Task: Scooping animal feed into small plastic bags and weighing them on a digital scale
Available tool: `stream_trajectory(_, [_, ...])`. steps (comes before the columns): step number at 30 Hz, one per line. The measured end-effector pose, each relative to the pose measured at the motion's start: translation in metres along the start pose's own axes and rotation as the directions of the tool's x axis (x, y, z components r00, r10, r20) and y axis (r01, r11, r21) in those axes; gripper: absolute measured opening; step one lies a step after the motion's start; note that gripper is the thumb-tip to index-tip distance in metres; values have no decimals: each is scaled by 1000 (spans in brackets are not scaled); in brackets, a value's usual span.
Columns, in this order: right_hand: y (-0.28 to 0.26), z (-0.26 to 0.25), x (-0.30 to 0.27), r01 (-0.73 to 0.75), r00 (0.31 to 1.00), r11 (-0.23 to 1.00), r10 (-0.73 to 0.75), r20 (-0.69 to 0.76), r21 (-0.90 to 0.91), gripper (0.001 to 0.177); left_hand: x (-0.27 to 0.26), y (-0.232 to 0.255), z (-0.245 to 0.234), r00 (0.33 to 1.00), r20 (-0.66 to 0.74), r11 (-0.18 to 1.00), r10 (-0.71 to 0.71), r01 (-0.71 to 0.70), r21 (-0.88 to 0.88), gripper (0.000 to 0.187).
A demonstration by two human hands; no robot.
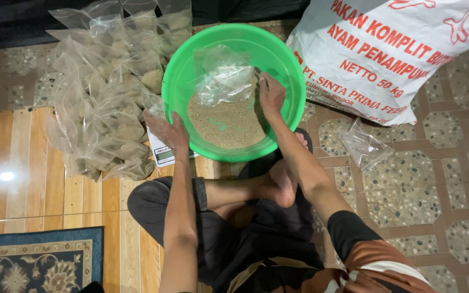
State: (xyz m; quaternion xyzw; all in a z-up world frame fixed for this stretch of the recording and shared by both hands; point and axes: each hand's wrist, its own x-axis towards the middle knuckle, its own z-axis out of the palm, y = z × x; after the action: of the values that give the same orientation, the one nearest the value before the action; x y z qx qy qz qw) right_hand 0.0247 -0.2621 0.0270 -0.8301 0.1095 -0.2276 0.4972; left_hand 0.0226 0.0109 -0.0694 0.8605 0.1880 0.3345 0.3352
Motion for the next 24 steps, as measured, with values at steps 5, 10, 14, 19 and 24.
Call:
stream_trajectory(5, [40,5,21,-231,971,962,238,36,-148,34,-1,4,-6,999,39,999,-22,24,-44,93])
stream_trajectory(10, [55,8,27,-269,951,944,292,101,-189,37,-2,5,-5,998,41,999,-39,40,-18,95])
stream_trajectory(14, [51,7,26,-157,986,965,165,20,-210,45,0,8,-8,997,54,998,-56,57,-31,92])
stream_trajectory(19, [77,12,33,-157,982,967,174,71,-201,41,0,8,-2,999,18,999,-43,43,31,93])
stream_trajectory(24, [97,41,21,-205,936,955,255,243,-212,44,0,-5,8,999,-32,997,-2,5,78,91])
